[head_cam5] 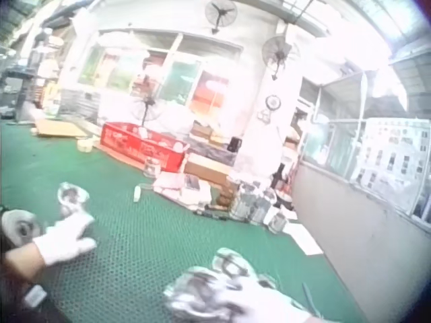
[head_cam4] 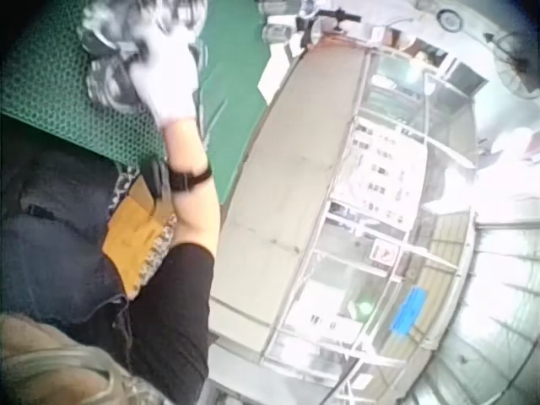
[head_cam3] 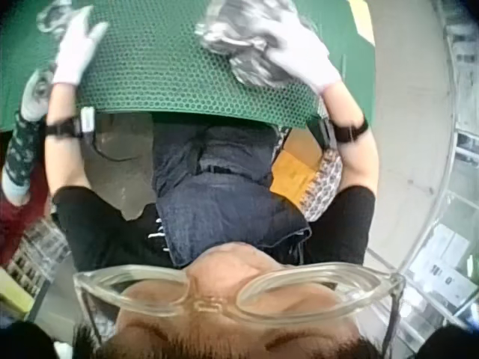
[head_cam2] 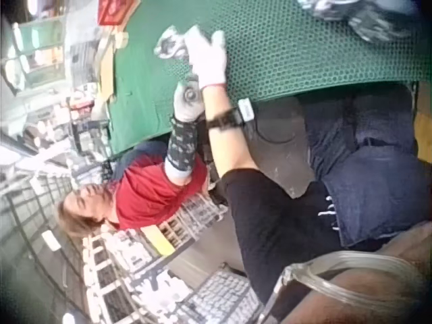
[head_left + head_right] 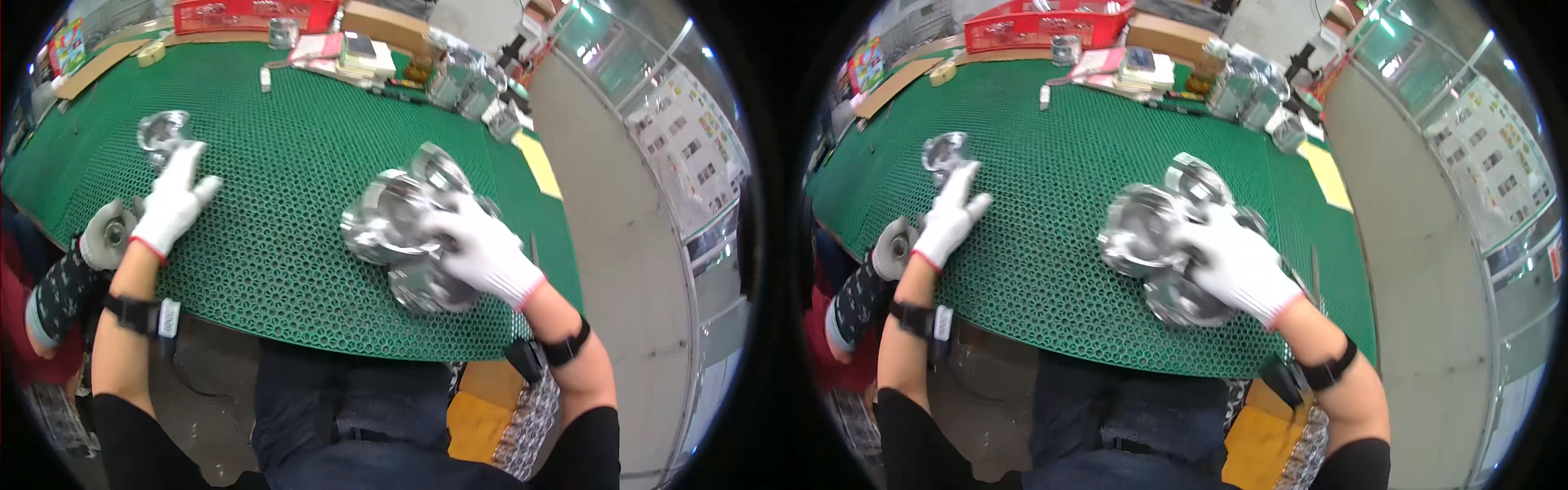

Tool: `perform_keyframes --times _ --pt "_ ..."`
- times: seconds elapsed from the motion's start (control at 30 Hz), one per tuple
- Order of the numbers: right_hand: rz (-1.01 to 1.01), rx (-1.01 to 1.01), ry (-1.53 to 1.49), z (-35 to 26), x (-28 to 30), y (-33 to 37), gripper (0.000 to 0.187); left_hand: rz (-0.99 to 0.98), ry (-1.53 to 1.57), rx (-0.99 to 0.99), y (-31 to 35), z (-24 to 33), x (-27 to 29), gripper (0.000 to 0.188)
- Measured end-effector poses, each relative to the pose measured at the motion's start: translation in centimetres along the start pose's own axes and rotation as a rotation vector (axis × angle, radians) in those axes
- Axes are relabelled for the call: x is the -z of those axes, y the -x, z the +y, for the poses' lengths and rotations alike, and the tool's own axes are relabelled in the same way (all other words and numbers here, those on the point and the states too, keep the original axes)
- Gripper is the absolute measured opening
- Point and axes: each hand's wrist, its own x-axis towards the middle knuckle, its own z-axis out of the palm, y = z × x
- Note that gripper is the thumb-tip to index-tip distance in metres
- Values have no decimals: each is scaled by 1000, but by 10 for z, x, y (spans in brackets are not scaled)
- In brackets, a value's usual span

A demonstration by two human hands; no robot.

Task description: Inspecting and cleaning the interior grooves of metal pistons using a small tool.

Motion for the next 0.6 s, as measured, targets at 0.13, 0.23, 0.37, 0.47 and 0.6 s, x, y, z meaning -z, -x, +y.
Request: perform_keyframes --times 0.13,0.23,0.37,0.47,0.6 --pt "-166 68 77 9 -2 -38 45 -2 232 -196 34 43 17 55" --pt "147 52 -323 33 14 -23 39 -79 295 -216 92 64 24 43" --pt "312 -183 39 129 9 47 36 -98 379 -263 119 106 9 26" --pt "35 -456 311 154 -27 105 41 -197 366 -470 112 143 2 23" --pt "39 -478 440 147 -52 121 44 -361 398 -603 93 177 -11 22"
